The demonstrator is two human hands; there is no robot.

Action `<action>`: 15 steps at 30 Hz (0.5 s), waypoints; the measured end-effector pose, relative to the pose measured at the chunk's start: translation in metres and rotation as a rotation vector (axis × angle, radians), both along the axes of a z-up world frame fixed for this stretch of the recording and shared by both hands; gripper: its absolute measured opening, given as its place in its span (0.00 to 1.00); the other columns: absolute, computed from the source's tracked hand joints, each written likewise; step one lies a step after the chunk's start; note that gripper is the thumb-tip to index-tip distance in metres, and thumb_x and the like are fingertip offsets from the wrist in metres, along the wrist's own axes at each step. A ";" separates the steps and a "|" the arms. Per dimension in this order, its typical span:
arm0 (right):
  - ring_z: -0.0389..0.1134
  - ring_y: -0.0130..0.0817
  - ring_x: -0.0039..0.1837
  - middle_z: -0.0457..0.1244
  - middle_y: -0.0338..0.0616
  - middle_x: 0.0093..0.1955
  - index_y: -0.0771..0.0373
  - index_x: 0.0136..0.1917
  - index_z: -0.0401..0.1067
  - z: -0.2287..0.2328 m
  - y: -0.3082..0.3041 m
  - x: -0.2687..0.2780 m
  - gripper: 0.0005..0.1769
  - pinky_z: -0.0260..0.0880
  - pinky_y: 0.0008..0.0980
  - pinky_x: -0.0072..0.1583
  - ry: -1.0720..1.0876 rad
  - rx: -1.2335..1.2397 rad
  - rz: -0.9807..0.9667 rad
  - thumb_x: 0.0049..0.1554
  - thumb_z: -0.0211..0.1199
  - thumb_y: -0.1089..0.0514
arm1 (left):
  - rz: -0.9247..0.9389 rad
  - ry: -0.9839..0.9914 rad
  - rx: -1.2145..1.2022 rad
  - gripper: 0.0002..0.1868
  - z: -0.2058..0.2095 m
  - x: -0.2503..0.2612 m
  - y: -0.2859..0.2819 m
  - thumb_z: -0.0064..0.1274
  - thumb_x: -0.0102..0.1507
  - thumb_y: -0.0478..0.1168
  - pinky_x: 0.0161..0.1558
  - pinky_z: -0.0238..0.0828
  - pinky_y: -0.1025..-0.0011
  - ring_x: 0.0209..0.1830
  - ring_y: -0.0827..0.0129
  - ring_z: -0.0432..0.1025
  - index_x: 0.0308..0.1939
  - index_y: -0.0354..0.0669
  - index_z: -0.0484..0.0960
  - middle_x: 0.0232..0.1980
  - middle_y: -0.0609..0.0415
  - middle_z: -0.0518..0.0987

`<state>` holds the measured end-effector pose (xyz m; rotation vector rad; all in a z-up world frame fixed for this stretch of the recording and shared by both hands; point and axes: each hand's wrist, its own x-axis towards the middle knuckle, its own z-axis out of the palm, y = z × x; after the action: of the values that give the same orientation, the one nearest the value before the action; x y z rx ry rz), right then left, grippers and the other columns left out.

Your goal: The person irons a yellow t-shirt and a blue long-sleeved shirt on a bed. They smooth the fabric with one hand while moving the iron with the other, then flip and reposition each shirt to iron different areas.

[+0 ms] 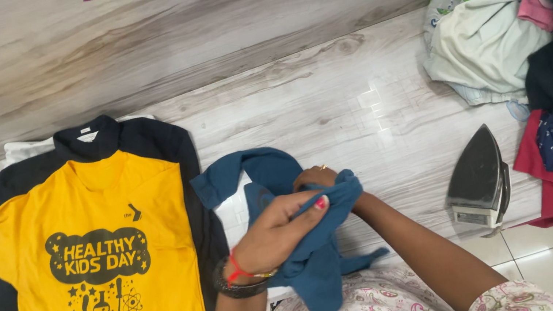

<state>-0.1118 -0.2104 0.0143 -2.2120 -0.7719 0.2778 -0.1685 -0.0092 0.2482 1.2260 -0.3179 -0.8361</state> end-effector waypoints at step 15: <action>0.66 0.19 0.51 0.65 0.40 0.49 0.72 0.59 0.66 0.229 -0.176 -0.079 0.02 0.65 0.17 0.56 -0.416 0.301 -0.881 0.73 0.57 0.70 | 0.755 -0.279 0.136 0.21 0.032 -0.058 0.169 0.46 0.73 0.43 0.59 0.73 0.69 0.53 0.62 0.78 0.57 0.23 0.79 0.53 0.41 0.84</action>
<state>-0.1909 -0.3863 0.2435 -2.1099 0.0245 -0.6992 -0.2265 0.1602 0.2799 1.4488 -0.0034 -0.0344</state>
